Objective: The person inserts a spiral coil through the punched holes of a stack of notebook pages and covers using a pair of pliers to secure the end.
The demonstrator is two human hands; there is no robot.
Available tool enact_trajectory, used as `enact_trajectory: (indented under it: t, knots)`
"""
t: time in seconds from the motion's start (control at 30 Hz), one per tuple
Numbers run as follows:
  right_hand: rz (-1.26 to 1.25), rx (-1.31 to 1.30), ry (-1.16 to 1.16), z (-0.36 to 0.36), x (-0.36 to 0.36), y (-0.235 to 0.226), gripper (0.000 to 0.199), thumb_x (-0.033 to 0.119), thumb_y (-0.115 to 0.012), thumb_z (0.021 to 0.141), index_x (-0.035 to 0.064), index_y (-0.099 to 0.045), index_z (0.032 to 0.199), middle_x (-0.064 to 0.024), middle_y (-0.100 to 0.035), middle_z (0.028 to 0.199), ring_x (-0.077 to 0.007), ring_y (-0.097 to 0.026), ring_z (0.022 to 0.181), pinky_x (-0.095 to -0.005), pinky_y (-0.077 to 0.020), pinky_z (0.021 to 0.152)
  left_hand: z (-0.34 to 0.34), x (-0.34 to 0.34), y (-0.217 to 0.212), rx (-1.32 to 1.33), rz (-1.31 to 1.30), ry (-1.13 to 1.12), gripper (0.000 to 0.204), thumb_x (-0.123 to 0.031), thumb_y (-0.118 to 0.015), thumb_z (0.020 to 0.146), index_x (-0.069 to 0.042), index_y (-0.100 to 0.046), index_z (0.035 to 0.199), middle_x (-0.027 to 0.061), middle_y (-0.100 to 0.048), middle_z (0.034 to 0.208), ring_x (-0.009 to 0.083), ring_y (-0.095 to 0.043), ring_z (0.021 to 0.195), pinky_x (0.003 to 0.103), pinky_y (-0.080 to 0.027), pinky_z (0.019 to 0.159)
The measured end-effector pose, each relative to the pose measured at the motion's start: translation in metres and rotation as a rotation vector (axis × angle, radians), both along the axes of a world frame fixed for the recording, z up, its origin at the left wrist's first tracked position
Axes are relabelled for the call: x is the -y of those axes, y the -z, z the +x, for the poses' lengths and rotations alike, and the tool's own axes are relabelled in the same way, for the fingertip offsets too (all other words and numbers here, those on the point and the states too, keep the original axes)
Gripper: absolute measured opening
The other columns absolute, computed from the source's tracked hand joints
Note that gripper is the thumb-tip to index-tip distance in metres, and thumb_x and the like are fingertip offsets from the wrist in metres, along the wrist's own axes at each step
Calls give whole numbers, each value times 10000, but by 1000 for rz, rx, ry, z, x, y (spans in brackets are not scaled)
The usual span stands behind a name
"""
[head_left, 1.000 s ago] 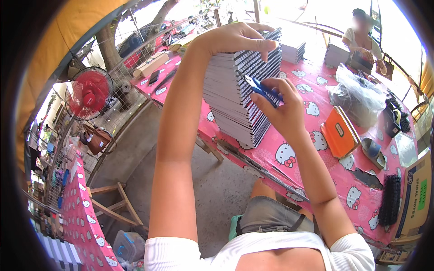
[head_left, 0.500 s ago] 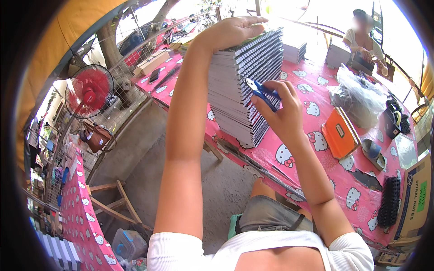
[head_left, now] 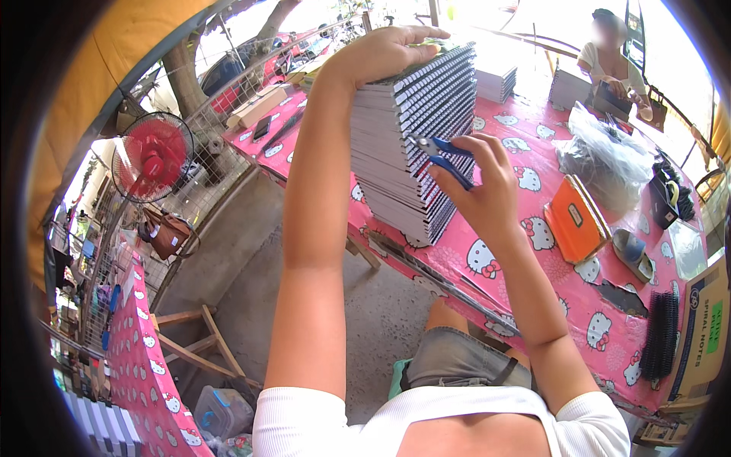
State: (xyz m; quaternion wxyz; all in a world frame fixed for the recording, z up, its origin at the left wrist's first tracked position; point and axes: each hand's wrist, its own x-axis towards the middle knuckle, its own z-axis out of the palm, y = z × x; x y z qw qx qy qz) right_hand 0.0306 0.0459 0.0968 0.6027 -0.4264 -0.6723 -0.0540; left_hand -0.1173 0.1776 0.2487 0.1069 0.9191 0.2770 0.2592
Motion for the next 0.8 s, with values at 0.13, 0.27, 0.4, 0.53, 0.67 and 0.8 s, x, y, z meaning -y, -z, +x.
enact_trajectory:
  t: [0.13, 0.27, 0.4, 0.53, 0.67, 0.8]
  knots:
    - [-560, -318, -385, 16, -8, -9, 415, 323, -730, 803, -6, -604, 1022, -132, -646, 862, -246, -641, 691, -342, -517, 602, 1, 1, 1, -4, 19, -10, 381, -343, -544, 931, -200, -575, 1283, 88, -642, 1162, 180, -604, 1030, 312, -431, 944]
    - [-1053, -797, -946, 22, -5, -17, 430, 357, -671, 863, -35, -584, 1018, -110, -643, 807, -193, -625, 542, -275, -512, 483, 0, 1, 0, -33, -39, -15, 381, -357, -541, 931, -205, -581, 1278, 87, -645, 1156, 174, -602, 1032, 311, -431, 945]
    - [-595, -369, -435, 11, 0, 4, 384, 319, -701, 833, -5, -583, 1002, -114, -637, 855, -220, -641, 712, -329, -514, 617, 1, 4, -1, 3, -10, -7, 387, -360, -535, 935, -177, -584, 1273, 84, -653, 1132, 165, -598, 1036, 304, -432, 943]
    - [-78, -47, -46, 2, 3, 12, 376, 278, -753, 775, 24, -586, 997, -138, -619, 937, -256, -608, 861, -386, -478, 730, 3, 15, -4, 10, -50, -5, 401, -344, -548, 931, -127, -583, 1267, 91, -651, 1137, 168, -597, 1044, 292, -433, 938]
    - [-407, -266, -335, 5, -8, 8, 370, 283, -735, 809, 0, -595, 1003, -123, -639, 884, -225, -617, 698, -348, -496, 620, 7, -16, -27, -17, -335, -87, 430, -375, -564, 913, -128, -584, 1264, 110, -670, 1099, 186, -617, 1009, 290, -436, 911]
    - [-1044, -847, -938, 27, -9, -6, 398, 311, -694, 853, -50, -608, 998, -128, -659, 821, -198, -621, 555, -305, -529, 475, -1, -1, -6, 10, -195, 68, 427, -371, -563, 914, -129, -584, 1264, 107, -670, 1094, 182, -616, 1010, 287, -433, 915]
